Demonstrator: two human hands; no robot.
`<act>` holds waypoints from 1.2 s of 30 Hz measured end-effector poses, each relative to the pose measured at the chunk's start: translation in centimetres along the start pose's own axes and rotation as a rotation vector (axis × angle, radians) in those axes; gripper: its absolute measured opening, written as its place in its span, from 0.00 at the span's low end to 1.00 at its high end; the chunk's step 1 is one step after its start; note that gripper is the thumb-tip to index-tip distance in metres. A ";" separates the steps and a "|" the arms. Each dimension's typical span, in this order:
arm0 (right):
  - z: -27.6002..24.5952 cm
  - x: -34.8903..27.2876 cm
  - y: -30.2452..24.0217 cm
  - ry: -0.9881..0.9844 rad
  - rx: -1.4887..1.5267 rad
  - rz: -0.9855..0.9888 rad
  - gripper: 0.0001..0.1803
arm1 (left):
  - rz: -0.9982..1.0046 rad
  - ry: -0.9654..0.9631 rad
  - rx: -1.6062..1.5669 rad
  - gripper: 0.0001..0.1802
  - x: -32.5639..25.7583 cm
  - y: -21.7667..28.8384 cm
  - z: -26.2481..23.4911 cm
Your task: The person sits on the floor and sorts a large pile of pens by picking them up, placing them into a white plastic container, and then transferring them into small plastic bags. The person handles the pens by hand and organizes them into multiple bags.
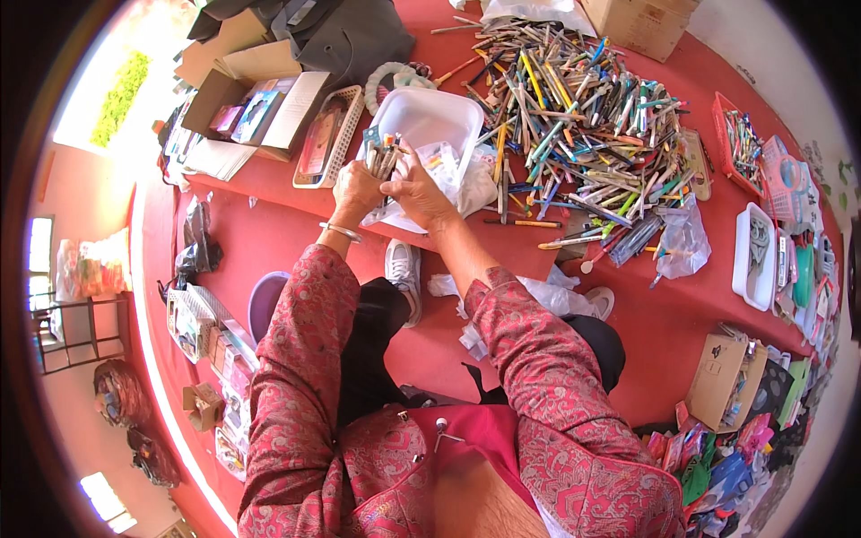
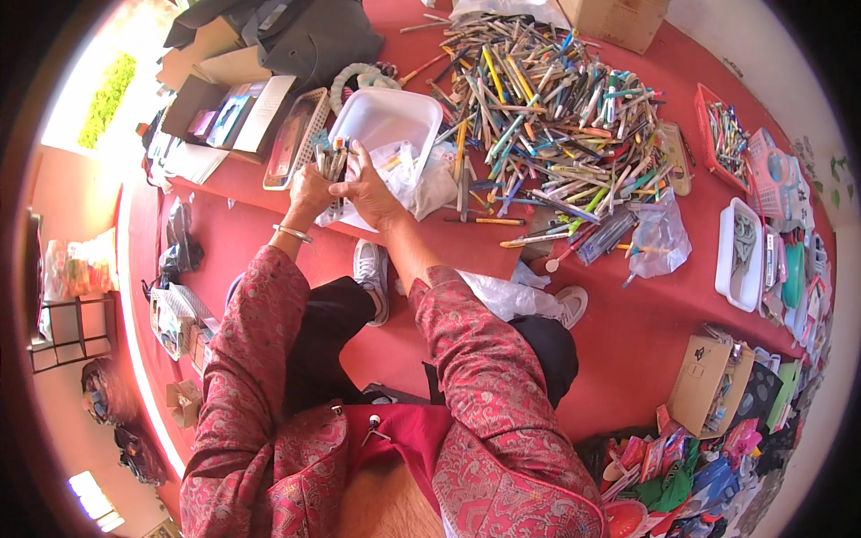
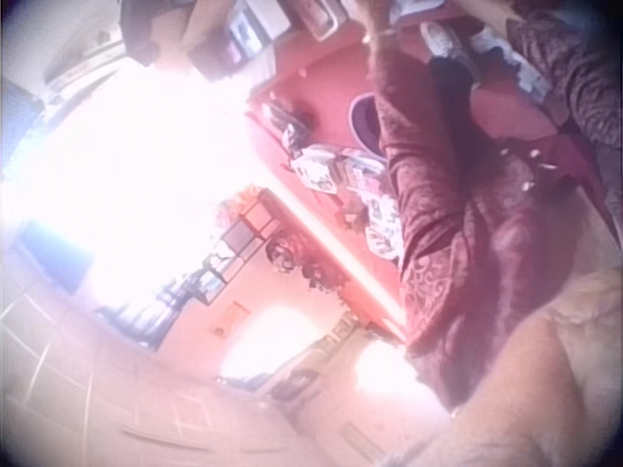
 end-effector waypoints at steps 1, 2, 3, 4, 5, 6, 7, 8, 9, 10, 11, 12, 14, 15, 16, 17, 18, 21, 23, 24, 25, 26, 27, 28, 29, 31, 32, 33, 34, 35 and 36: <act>0.0 0.0 -0.2 -0.017 0.023 0.024 0.49 | 0.001 -0.009 -0.028 0.21 0.0 -0.4 0.1; 0.0 0.3 -0.4 -0.132 0.012 0.036 0.50 | 0.009 -0.020 -0.058 0.21 0.0 -0.3 0.1; -0.3 0.3 -0.4 -0.109 0.023 0.042 0.48 | 0.016 -0.029 -0.089 0.21 0.1 -0.2 0.1; -0.7 0.2 -0.5 -0.086 0.035 0.048 0.46 | 0.002 -0.012 -0.104 0.19 0.3 -0.5 0.5; -0.9 0.1 -0.6 -0.064 0.049 0.054 0.44 | -0.014 -0.027 -0.113 0.19 0.4 -0.6 0.4; -1.7 0.2 -0.6 0.006 -0.077 0.066 0.40 | -0.030 -0.043 -0.123 0.18 0.5 -0.7 0.3; -2.6 0.5 -0.9 0.077 -0.203 0.075 0.35 | -0.044 -0.058 -0.132 0.17 0.6 -0.7 0.3; -3.0 0.6 -1.5 0.148 -0.329 0.088 0.30 | -0.052 -0.053 -0.178 0.15 0.2 -0.1 -0.5; -3.7 0.6 -2.6 0.224 -0.571 0.136 0.21 | -0.066 -0.055 -0.183 0.15 0.3 -0.4 -0.4; -4.1 0.3 -3.5 0.323 -0.843 0.104 0.22 | -0.079 -0.058 -0.189 0.15 0.6 -0.9 -0.2; -3.8 0.0 -4.4 0.419 -1.117 0.075 0.23 | -0.099 -0.060 -0.197 0.15 0.6 -1.3 -0.3; -3.3 -0.2 -4.8 0.424 -1.375 0.117 0.25 | -0.104 -0.044 -0.190 0.15 0.5 -1.6 -0.4; -2.2 -0.9 -5.3 0.421 -1.893 0.197 0.30 | -0.121 -0.074 -0.168 0.15 0.5 -1.6 -0.6; -1.9 -1.4 -5.5 0.435 -2.051 0.089 0.29 | -0.128 -0.088 -0.156 0.15 0.5 -1.5 -0.8; -1.6 -2.2 -5.3 0.445 -2.206 -0.026 0.28 | -0.115 -0.067 -0.181 0.15 0.5 -1.8 -0.6; -1.6 -2.6 -5.3 0.458 -2.354 -0.151 0.27 | -0.114 -0.060 -0.174 0.15 0.5 -1.6 -0.6; -2.7 -2.9 -5.3 0.533 -2.311 -0.291 0.17 | -0.111 -0.054 -0.165 0.15 0.5 -1.2 -0.6; -6.1 -2.3 -6.1 0.507 -2.289 -0.154 0.10 | -0.095 -0.068 -0.132 0.16 0.8 -1.6 -0.2; -6.6 -1.4 -7.1 0.559 -2.060 -0.240 0.07 | -0.075 -0.087 -0.092 0.16 0.8 -1.5 -0.2; -6.8 -0.9 -7.6 0.605 -1.947 -0.250 0.06 | -0.106 -0.116 -0.045 0.17 0.5 -1.3 -0.4; -7.0 -0.3 -8.1 0.647 -1.833 -0.259 0.06 | -0.095 -0.078 0.009 0.18 0.3 -0.9 -0.5; -7.1 0.3 -8.6 0.584 -1.629 -0.282 0.08 | -0.086 -0.038 0.064 0.18 0.0 -0.3 -0.7; -7.8 1.3 -8.4 0.575 -1.121 -0.065 0.07 | -0.077 0.001 0.118 0.19 -0.3 0.4 -0.9; -8.2 1.4 -8.4 0.661 -0.766 0.003 0.06 | -0.051 -0.041 0.183 0.18 -0.5 1.2 -1.0; -6.5 1.4 -8.5 0.725 -0.404 0.074 0.05 | -0.037 -0.068 0.226 0.22 -0.5 1.2 -0.5; -7.4 2.1 -7.7 0.656 -0.249 0.152 0.03 | 0.011 -0.040 0.238 0.19 -0.9 1.5 0.1; -7.5 2.3 -7.8 0.623 -0.203 0.168 0.03 | 0.016 -0.054 0.253 0.15 -1.5 2.8 -0.5; -7.5 2.5 -7.9 0.590 -0.157 0.182 0.03 | 0.021 -0.057 0.261 0.15 -1.6 3.1 -0.5; -7.8 2.5 -8.2 0.609 -0.210 0.167 0.04 | 0.028 -0.061 0.268 0.14 -1.6 3.5 -0.4; -7.7 2.6 -8.4 0.585 -0.255 0.179 0.04 | 0.033 -0.065 0.275 0.13 -1.6 3.6 -0.4; -7.7 2.8 -8.6 0.561 -0.300 0.190 0.05 | 0.038 -0.070 0.296 0.12 -1.5 3.8 -0.3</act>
Point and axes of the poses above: each hand's wrist, its own x-axis towards the middle knuckle, its own z-axis out of the palm, y = z × x, the point moved 3 cm from there along x, towards the middle knuckle, and after that the axes turned 3 degrees about -z, right-handed, at the moved point
